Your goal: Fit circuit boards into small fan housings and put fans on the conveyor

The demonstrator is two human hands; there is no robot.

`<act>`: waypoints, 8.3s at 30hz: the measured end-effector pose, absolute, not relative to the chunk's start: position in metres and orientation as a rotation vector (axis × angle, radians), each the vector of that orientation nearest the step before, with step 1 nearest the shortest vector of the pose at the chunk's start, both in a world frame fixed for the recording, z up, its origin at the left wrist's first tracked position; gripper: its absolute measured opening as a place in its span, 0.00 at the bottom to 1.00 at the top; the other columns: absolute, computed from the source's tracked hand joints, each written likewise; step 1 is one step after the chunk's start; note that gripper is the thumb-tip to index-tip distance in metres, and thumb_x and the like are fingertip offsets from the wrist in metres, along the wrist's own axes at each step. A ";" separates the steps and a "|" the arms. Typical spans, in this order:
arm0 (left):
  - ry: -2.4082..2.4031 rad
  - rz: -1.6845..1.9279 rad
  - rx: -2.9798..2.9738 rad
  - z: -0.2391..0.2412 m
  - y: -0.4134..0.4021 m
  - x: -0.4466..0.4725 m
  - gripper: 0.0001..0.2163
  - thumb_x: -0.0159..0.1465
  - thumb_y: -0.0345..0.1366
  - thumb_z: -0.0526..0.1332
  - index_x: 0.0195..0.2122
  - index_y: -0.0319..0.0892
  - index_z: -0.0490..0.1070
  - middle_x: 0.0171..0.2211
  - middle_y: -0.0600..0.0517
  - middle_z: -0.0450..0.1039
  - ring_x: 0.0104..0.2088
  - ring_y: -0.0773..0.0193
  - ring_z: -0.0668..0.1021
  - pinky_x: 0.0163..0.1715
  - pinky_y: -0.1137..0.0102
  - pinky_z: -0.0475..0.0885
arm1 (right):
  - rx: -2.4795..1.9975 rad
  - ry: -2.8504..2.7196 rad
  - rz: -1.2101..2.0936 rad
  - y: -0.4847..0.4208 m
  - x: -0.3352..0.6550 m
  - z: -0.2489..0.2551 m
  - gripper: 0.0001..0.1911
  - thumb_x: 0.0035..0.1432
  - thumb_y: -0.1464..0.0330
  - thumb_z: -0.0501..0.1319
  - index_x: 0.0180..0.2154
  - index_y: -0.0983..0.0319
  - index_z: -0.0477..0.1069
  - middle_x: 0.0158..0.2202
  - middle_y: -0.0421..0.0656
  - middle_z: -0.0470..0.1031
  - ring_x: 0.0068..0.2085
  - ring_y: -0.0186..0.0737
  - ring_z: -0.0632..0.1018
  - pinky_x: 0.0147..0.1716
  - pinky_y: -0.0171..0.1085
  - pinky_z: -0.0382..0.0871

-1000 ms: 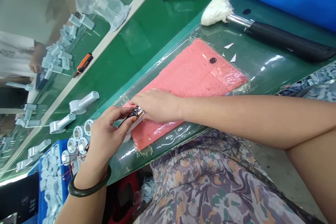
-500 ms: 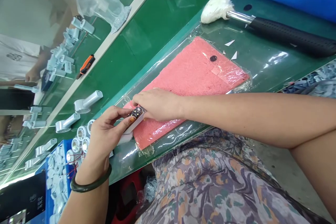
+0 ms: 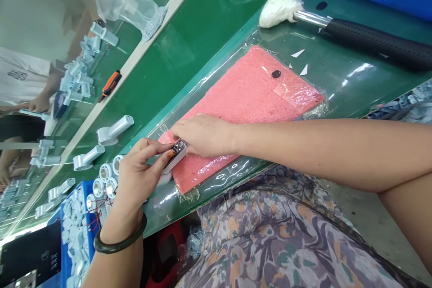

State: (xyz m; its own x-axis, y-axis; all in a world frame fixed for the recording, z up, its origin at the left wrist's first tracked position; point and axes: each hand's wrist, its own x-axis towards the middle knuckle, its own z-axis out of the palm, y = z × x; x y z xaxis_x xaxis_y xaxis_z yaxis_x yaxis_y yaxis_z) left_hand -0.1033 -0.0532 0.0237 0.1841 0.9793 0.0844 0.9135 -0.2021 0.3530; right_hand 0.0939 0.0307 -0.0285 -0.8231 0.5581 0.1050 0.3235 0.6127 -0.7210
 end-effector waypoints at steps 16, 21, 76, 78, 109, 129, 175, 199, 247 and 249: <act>1.838 0.332 2.490 0.015 -0.068 -0.100 0.09 0.71 0.40 0.62 0.47 0.45 0.80 0.35 0.49 0.74 0.35 0.61 0.78 0.32 0.68 0.72 | -0.608 -2.571 1.030 0.033 0.099 -0.026 0.06 0.66 0.66 0.61 0.43 0.60 0.76 0.41 0.44 0.81 0.41 0.44 0.78 0.37 0.40 0.63; 1.873 0.384 2.406 0.026 -0.088 -0.112 0.16 0.69 0.39 0.64 0.58 0.47 0.73 0.47 0.47 0.78 0.45 0.57 0.80 0.42 0.64 0.77 | -0.593 -2.588 0.918 0.032 0.099 -0.031 0.09 0.67 0.66 0.59 0.45 0.60 0.76 0.41 0.45 0.80 0.40 0.44 0.77 0.37 0.40 0.63; 1.905 0.605 2.615 0.002 -0.100 -0.111 0.12 0.69 0.33 0.64 0.53 0.42 0.73 0.42 0.47 0.76 0.43 0.57 0.77 0.43 0.63 0.74 | -0.575 -2.275 1.123 0.023 0.093 -0.032 0.07 0.63 0.67 0.62 0.42 0.62 0.75 0.45 0.46 0.80 0.47 0.44 0.78 0.48 0.44 0.70; 1.940 0.630 2.620 0.001 -0.099 -0.109 0.11 0.68 0.34 0.65 0.51 0.42 0.73 0.41 0.47 0.76 0.42 0.56 0.77 0.44 0.62 0.73 | -0.542 -2.179 1.262 0.024 0.092 -0.032 0.08 0.63 0.66 0.62 0.42 0.61 0.76 0.43 0.45 0.80 0.45 0.42 0.79 0.47 0.42 0.71; 2.074 0.981 1.800 0.005 -0.107 -0.107 0.09 0.66 0.38 0.64 0.46 0.45 0.76 0.40 0.50 0.78 0.31 0.66 0.75 0.26 0.72 0.67 | -0.419 -2.633 0.359 0.011 0.081 -0.045 0.14 0.74 0.69 0.54 0.54 0.64 0.75 0.49 0.48 0.81 0.49 0.48 0.76 0.46 0.45 0.60; 2.070 0.985 1.816 0.003 -0.108 -0.106 0.10 0.67 0.38 0.64 0.48 0.45 0.76 0.40 0.50 0.77 0.32 0.66 0.75 0.27 0.72 0.67 | -0.385 -2.652 0.258 0.010 0.085 -0.045 0.15 0.74 0.72 0.51 0.50 0.62 0.77 0.47 0.48 0.81 0.45 0.44 0.75 0.47 0.44 0.60; 1.993 0.600 2.230 0.006 -0.093 -0.107 0.08 0.69 0.35 0.63 0.47 0.42 0.78 0.39 0.49 0.78 0.40 0.60 0.79 0.40 0.66 0.75 | -0.708 -2.690 -0.053 -0.009 0.105 -0.030 0.19 0.72 0.73 0.49 0.52 0.56 0.76 0.38 0.48 0.76 0.38 0.46 0.72 0.41 0.46 0.54; 1.915 0.556 2.081 0.016 -0.090 -0.110 0.07 0.67 0.35 0.66 0.45 0.45 0.79 0.39 0.49 0.78 0.40 0.61 0.80 0.41 0.66 0.76 | -0.751 -2.486 0.930 0.011 0.099 -0.027 0.10 0.69 0.65 0.62 0.48 0.59 0.79 0.47 0.44 0.81 0.48 0.44 0.78 0.44 0.41 0.62; 2.228 0.687 2.876 -0.035 -0.140 -0.073 0.14 0.65 0.28 0.68 0.51 0.48 0.76 0.39 0.50 0.83 0.42 0.58 0.83 0.45 0.62 0.70 | -0.682 -2.816 1.060 0.026 0.102 -0.011 0.11 0.63 0.67 0.66 0.48 0.56 0.80 0.48 0.44 0.80 0.50 0.46 0.77 0.49 0.44 0.65; 2.216 0.695 2.845 -0.035 -0.141 -0.073 0.16 0.65 0.28 0.68 0.52 0.48 0.76 0.40 0.49 0.82 0.43 0.57 0.83 0.46 0.61 0.69 | -0.664 -2.815 1.065 0.028 0.102 -0.012 0.11 0.64 0.67 0.66 0.48 0.57 0.80 0.47 0.44 0.81 0.49 0.46 0.78 0.48 0.43 0.65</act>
State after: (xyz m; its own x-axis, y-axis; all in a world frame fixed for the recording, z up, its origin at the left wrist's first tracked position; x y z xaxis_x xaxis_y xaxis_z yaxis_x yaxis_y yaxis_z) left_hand -0.0734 -0.1410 -0.0351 0.2551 0.7747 0.5786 0.9664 -0.1842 -0.1795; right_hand 0.1020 0.0276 -0.0123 -0.9054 0.4140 -0.0941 0.3727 0.6687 -0.6434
